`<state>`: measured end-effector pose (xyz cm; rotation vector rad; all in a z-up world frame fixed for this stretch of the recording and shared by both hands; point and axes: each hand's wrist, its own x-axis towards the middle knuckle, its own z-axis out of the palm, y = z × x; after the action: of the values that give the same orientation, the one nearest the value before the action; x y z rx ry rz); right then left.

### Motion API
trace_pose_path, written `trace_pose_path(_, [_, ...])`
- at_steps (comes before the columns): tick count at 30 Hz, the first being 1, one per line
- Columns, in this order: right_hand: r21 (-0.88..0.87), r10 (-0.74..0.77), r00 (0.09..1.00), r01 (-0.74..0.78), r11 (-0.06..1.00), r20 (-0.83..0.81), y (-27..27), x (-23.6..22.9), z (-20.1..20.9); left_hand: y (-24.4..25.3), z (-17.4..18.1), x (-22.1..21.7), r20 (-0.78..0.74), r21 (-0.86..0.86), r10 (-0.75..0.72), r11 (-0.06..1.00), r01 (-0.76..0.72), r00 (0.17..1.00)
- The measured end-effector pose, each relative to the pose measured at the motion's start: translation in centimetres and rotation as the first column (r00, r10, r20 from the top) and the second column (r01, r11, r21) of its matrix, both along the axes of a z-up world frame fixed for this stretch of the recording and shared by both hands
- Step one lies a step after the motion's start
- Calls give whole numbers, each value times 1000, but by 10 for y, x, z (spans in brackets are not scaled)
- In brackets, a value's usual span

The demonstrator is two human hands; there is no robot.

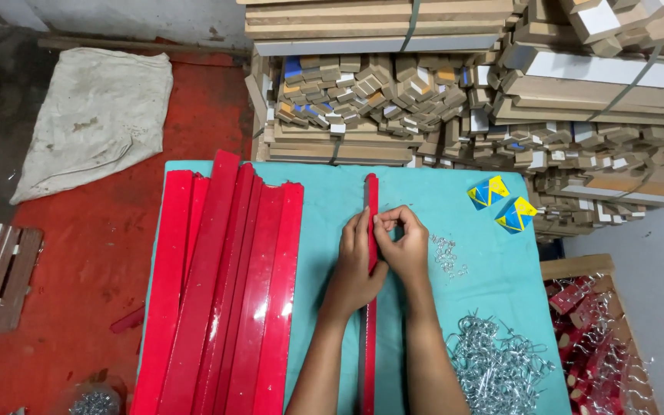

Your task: The person inserts metal hooks into pre-drilled holes along red wooden slats, then places the completed slats into a cardboard box. The person repeats this process for multiple slats.

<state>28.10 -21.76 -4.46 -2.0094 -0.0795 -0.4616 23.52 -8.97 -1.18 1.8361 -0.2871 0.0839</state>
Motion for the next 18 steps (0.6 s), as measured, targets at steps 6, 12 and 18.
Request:
trace_pose_path(6, [129,-8,1000,9,992,-9,4,2,-17,1,-3,-1,17,17,1,1000,-2,1000])
trace_pose_path(12, [156,24,999,-16,988,-47,1,6,-26,0,-6,0,34,15,4,1000,-4,999])
trace_pose_path(18, [328,344,933,-294,898,-107,-18,1,8,2,0,1,12,19,-10,1000,9,1000])
